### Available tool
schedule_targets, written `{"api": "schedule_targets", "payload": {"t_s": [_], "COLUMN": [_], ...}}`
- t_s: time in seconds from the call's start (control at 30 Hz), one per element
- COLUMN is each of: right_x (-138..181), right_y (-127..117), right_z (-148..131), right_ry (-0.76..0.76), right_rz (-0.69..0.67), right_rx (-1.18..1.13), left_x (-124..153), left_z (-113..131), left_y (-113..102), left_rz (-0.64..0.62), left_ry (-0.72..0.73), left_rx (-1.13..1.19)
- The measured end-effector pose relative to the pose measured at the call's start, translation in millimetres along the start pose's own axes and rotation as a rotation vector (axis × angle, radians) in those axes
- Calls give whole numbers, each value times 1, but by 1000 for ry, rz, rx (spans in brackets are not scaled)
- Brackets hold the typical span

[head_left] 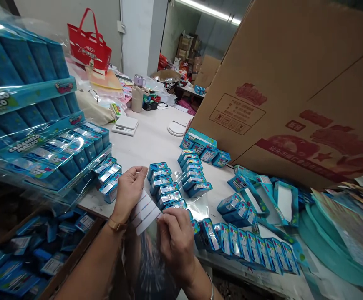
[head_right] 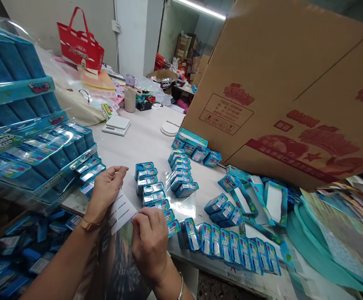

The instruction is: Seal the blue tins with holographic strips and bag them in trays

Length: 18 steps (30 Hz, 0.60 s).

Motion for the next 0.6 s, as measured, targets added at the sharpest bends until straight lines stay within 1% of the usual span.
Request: {"api": "schedule_targets", "payload": {"t_s": [0.07,0.13,0.2,0.3,0.33,0.4,0.5,0.57,0.6], "right_x": [-4,-8,-17,-45,-58,-84,-117,-130,-134], "right_y": [-3,-9,-16,-23,-22,-17,0,13,19], "right_z": [-6,-13,-18,-17,-14,-8,5,12,16], "right_ry": [-7,20,143,430,502,570,600,617,622], "right_rz": [-37,-111,-200,-268,-283,-320,-404,-422,-424], "right_rx": [-5,-86,-226,-447,-505,-608,-716,-724,-708], "left_x": [-5,-11,-16,-18,-15,-7,7,12,12], "left_z": [-8,-19,-29,-39,-40,-38,-26,-18,-15], "left_y": [-1,-3,-6,-9,-9,-9,-6,-3,-2], "left_rz": [15,41,56,29,-7,-123,-338,-437,-462], "left_ry": [26,46,62,67,64,63,46,20,7], "left_rx": [-45,-74,-75,-34,10,152,364,422,428]}}
Point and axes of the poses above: each hand's wrist, its own x-axis away from the middle knuckle, its own y-axis out of the palm, z = x × y, the point moved 2 cm from there along -x, towards the middle knuckle, and after that the axes turned 15 degrees about y, right-handed, at the moved point
